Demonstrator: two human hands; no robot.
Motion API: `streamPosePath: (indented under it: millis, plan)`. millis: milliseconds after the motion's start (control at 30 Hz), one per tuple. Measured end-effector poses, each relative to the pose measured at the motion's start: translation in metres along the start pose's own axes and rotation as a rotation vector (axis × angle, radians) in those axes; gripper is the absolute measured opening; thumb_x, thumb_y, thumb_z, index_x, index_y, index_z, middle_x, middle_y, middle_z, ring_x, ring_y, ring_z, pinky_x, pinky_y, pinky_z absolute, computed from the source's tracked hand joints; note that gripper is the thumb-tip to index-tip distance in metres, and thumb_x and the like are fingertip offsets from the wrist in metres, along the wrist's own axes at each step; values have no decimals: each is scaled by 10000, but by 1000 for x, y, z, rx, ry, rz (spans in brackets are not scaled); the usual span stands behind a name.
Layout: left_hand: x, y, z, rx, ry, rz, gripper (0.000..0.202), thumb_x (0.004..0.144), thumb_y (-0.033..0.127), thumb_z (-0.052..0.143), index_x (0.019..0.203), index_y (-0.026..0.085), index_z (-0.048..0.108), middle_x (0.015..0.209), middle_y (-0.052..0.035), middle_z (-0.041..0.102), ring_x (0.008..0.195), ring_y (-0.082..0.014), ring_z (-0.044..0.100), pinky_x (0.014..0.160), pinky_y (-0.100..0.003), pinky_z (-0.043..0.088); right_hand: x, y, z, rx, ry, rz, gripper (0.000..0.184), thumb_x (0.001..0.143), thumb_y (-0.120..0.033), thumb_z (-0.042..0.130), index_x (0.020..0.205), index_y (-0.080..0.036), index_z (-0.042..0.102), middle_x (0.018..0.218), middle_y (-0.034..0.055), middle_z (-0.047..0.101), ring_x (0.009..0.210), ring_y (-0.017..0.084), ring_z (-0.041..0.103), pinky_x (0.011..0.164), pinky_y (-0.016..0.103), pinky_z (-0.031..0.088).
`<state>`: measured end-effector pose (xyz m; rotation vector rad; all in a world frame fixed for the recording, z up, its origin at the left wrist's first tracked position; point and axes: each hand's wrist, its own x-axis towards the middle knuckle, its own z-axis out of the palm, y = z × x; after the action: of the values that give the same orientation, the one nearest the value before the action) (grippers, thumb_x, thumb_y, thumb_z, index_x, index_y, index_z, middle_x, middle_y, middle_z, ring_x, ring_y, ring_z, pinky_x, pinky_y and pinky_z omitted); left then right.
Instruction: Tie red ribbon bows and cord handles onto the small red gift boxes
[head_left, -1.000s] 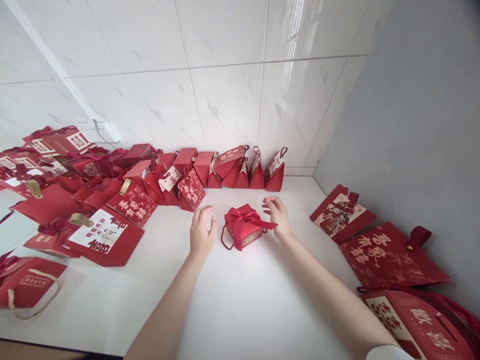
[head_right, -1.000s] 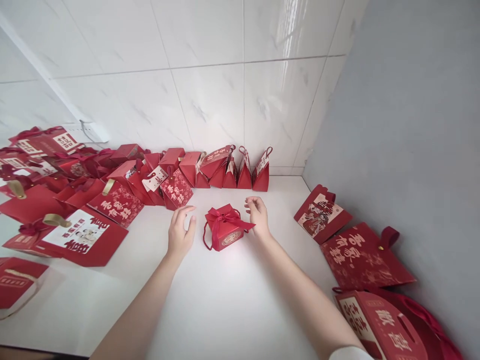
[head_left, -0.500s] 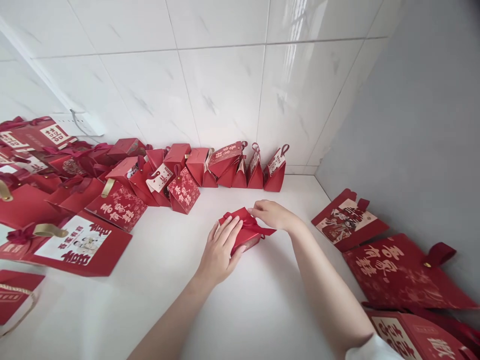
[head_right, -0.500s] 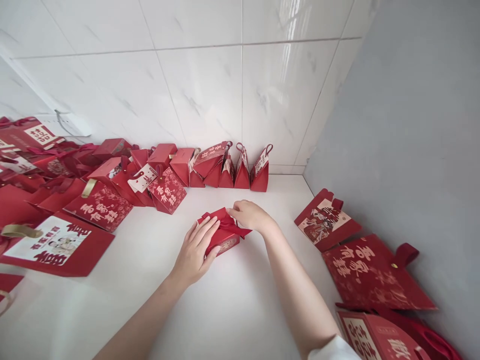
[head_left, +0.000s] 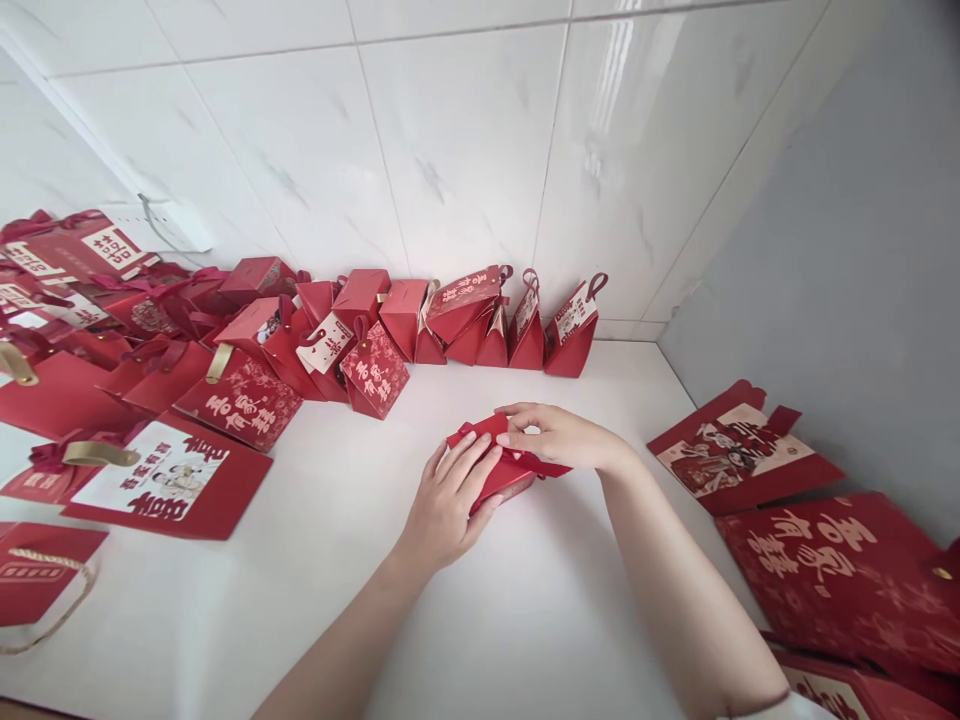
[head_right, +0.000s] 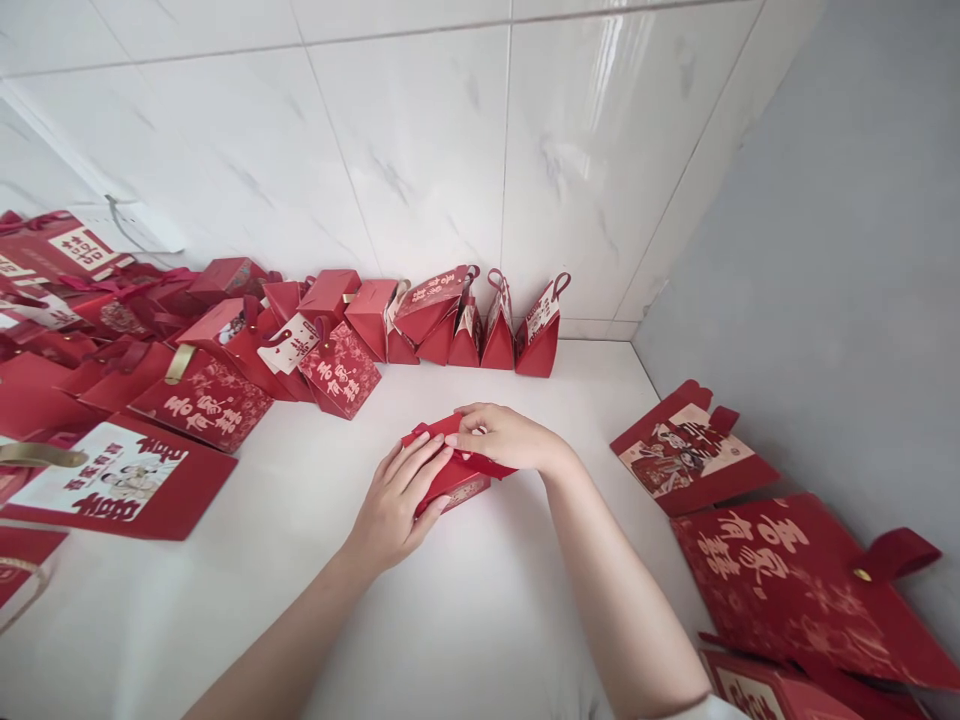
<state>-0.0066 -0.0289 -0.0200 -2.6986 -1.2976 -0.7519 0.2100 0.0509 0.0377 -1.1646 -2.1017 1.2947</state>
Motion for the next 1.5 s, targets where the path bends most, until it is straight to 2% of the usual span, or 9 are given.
streamPosePath:
  millis: [267, 467, 667, 867, 967, 1067, 1200, 1367, 1500]
  plan:
    - [4, -6, -9, -117, -81, 83, 524, 917, 338, 527, 1425, 258, 426, 1448, -52, 473, 1396, -267, 357, 1169, -479, 290, 1, 3, -1, 117, 73, -50, 396, 854, -568, 561, 752, -225, 731, 1259, 51, 608, 1112, 252, 582, 946, 363, 430]
    - [5, -2, -7, -190, -119, 96, 511, 899, 356, 541, 1384, 218, 454, 1421, -46, 504, 1410, -247, 335, 1187, -451, 254, 17, 20, 8, 25, 219, -84, 578, 888, -592, 478, 496, -179, 575, 1028, 69, 676, 725, 161, 610, 764, 324, 455]
    - [5, 1, -4, -212, -104, 117, 516, 893, 393, 546, 1367, 208, 467, 1396, -64, 525, 1394, -260, 354, 1184, -464, 239, 22, 22, 17, 85, 254, -205, 625, 907, -602, 437, 439, -192, 492, 889, 66, 678, 795, 171, 613, 805, 308, 430]
    - [-4, 4, -3, -354, 174, 129, 547, 936, 551, 275, 1301, 224, 518, 1305, -106, 555, 1246, -283, 508, 1183, -538, 190, 7, 4, 10, 264, -62, -102, 569, 855, -666, 471, 639, -163, 626, 765, 40, 688, 556, 106, 478, 565, 254, 379]
    - [-2, 11, -8, -439, 380, -49, 382, 962, 439, 302, 1150, 234, 563, 1252, -97, 554, 1211, -259, 524, 1148, -518, 283, -2, -7, 5, 197, -92, -103, 527, 840, -651, 508, 648, -168, 597, 776, 22, 678, 534, 91, 431, 531, 247, 341]
    - [3, 18, -13, -472, 457, -278, 183, 920, 306, 490, 1075, 223, 540, 1260, -88, 531, 1227, -239, 502, 1100, -459, 367, -12, -15, -2, 12, -31, -70, 462, 864, -618, 493, 760, -189, 629, 648, -21, 582, 531, 103, 414, 531, 248, 330]
    - [7, 17, -11, -650, 336, -444, 341, 898, 332, 564, 1215, 230, 491, 1348, -98, 477, 1309, -250, 435, 1117, -464, 352, -23, -18, -13, -175, 68, -36, 406, 904, -566, 460, 832, -200, 620, 699, -7, 593, 641, 140, 506, 608, 268, 369]
    - [6, 10, -10, -682, 97, -409, 411, 873, 332, 617, 1270, 292, 521, 1439, -62, 401, 1414, -258, 291, 1170, -471, 275, -29, -14, -24, -128, -129, -14, 332, 883, -512, 522, 866, -198, 628, 843, 25, 661, 764, 173, 575, 707, 290, 414]
    - [6, 10, -14, -682, -19, -349, 190, 870, 288, 618, 1058, 277, 637, 1447, -31, 398, 1448, -260, 218, 1173, -456, 274, -32, -13, -27, -123, -256, -72, 295, 762, -488, 684, 863, -212, 659, 956, 22, 668, 893, 200, 585, 794, 294, 415]
